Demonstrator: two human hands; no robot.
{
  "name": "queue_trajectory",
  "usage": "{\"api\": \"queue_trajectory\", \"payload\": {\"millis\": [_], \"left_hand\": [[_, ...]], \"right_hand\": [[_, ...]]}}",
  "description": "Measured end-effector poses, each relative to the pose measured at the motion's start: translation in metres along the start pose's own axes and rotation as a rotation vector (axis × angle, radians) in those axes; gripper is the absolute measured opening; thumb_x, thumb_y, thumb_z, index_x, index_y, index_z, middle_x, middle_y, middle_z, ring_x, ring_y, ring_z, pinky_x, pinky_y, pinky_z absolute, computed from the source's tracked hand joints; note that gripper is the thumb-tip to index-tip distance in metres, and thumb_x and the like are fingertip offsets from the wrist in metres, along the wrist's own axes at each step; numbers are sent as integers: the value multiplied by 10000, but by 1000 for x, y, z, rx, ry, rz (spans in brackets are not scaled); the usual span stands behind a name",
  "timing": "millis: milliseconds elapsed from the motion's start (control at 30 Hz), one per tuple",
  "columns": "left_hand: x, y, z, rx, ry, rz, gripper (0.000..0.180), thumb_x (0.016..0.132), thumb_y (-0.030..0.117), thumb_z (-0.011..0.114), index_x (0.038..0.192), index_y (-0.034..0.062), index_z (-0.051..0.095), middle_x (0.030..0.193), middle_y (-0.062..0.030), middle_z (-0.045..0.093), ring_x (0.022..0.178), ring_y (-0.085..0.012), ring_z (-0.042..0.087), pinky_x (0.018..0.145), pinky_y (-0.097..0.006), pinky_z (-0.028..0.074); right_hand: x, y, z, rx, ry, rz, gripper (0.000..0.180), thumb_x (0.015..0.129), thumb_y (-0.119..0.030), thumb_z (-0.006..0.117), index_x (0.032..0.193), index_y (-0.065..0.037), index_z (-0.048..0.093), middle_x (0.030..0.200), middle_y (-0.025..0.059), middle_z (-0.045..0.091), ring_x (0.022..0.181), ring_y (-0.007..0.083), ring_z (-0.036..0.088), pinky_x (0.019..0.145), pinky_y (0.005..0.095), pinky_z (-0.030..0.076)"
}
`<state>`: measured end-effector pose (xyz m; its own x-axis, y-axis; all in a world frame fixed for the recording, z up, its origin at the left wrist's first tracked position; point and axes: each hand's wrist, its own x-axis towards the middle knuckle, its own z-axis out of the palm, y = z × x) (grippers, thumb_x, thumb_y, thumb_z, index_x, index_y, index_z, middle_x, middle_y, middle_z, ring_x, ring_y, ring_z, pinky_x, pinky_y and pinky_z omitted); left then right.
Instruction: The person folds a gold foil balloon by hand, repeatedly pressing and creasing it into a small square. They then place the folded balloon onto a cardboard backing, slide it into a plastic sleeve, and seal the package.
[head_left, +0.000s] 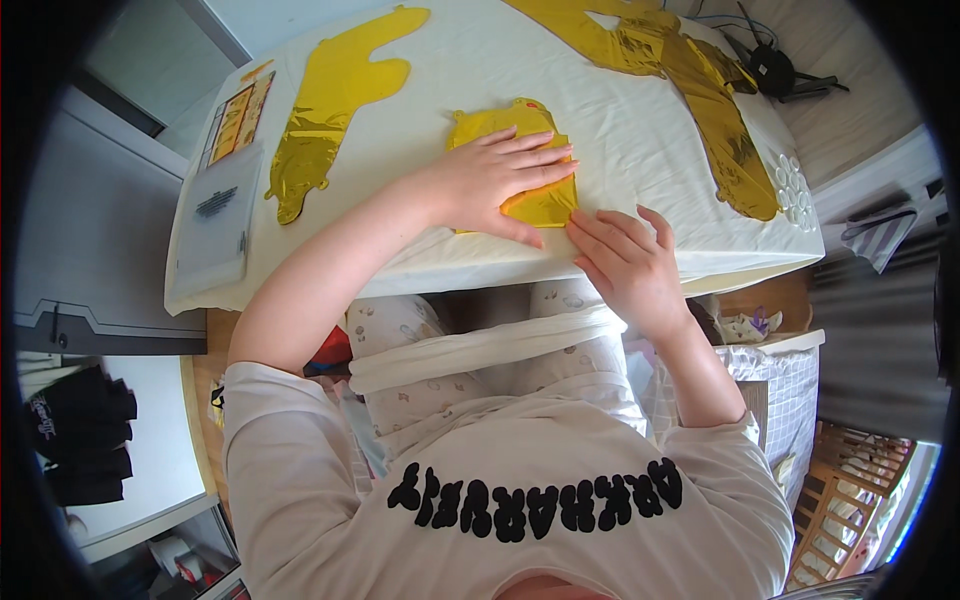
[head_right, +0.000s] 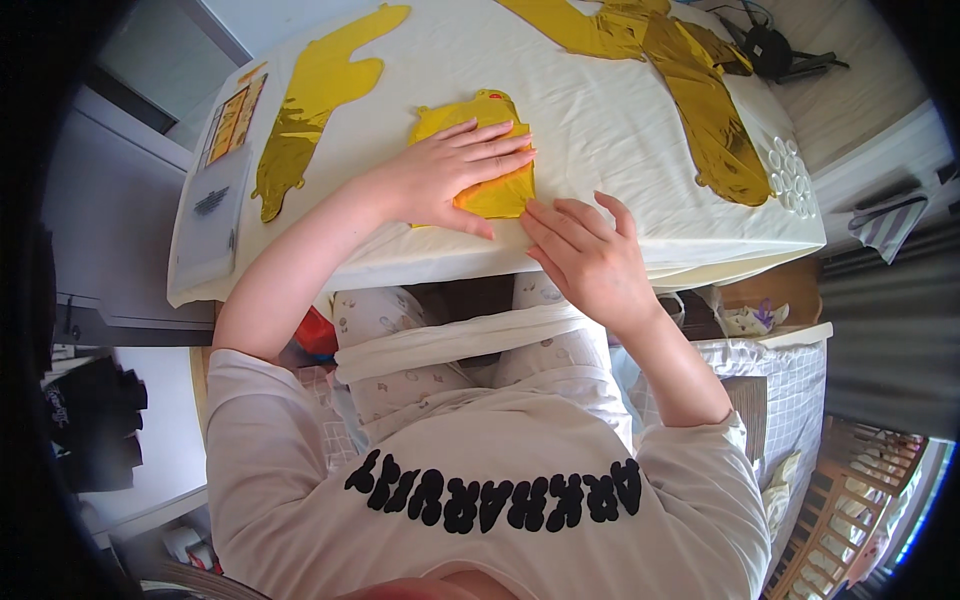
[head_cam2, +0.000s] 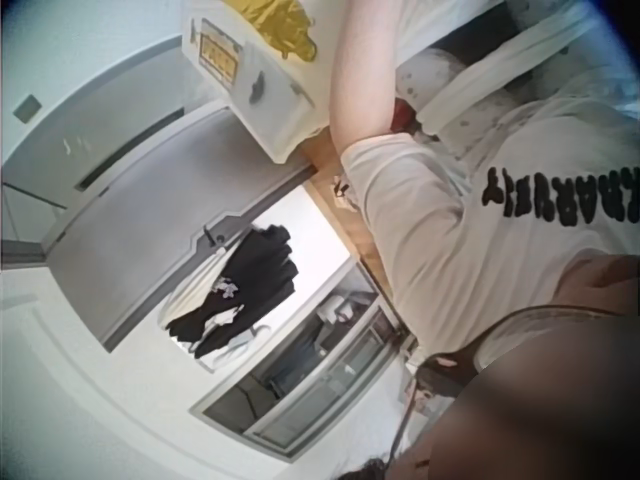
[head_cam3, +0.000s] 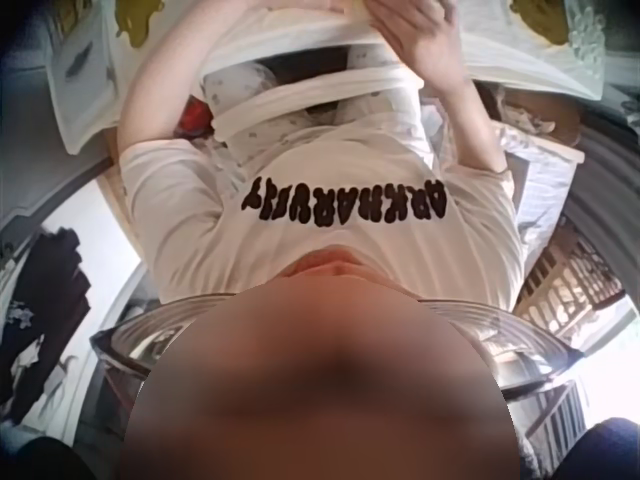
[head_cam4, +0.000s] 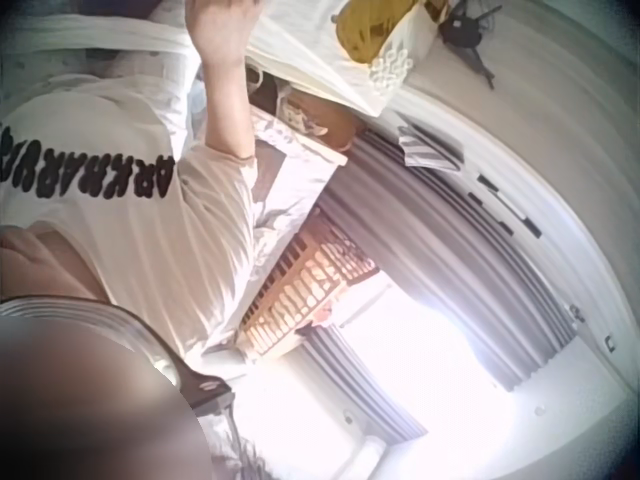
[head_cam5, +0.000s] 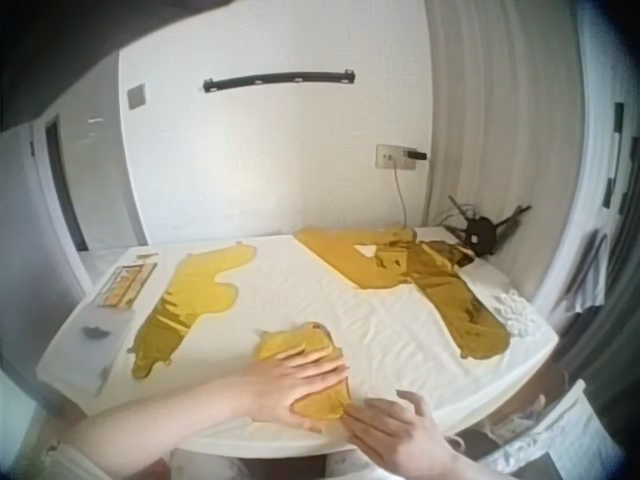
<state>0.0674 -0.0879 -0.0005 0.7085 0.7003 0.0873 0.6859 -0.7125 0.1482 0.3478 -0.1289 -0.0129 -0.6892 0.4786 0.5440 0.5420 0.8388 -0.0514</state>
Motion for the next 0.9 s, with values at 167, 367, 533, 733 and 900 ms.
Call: {"api": "queue_trajectory", "payload": {"millis": [167, 367, 533, 733, 900], "left_hand": [[-4, 0, -8, 60, -13, 40, 1280, 698, 887, 646, 1652, 130, 254, 1721, -62, 242, 1592, -302, 188, 1291, -510, 172], [-4, 1, -9, 20, -37, 34, 1444, 605, 860, 740, 1658, 65, 153, 1726, -146, 172, 1597, -328, 154, 1295, -502, 171], [-7, -7, -4, -137, 37, 14, 1519, 586, 842, 770, 1661, 53, 44, 1731, -200, 67, 1600, -346, 117, 1303, -482, 163], [-9, -18, 1, -373, 281, 103, 1458, 687, 833, 723, 1664, 73, -47, 1749, -148, 14, 1612, -343, 29, 1297, -484, 146], [-19, -2, -6, -35, 421, -88, 539, 1015, 358, 644, 1490, 120, 549, 1585, -59, 493, 1488, -263, 429, 1254, -565, 259]], "right_hand": [[3, 3, -8, 52, -32, -4, 314, 871, -185, 768, 1183, -146, 765, 1242, -24, 727, 1159, 160, 640, 1125, 462, 384], [46, 9, 0, 267, -37, 91, 188, 921, -121, 694, 1103, -76, 674, 1050, 81, 681, 1042, 295, 649, 971, 484, 485], [77, -3, 44, 282, 181, 240, 259, 957, -96, 617, 1176, -10, 509, 1097, 166, 596, 1058, 380, 625, 839, 503, 518], [77, -1, 59, 146, 194, 240, 366, 995, -122, 580, 1329, -1, 491, 1385, 232, 559, 1297, 409, 549, 1034, 511, 483], [79, 5, 56, 117, -185, 287, 524, 1099, -348, 431, 1477, 10, 486, 1556, 198, 492, 1510, 366, 371, 1219, 524, 323]]}}
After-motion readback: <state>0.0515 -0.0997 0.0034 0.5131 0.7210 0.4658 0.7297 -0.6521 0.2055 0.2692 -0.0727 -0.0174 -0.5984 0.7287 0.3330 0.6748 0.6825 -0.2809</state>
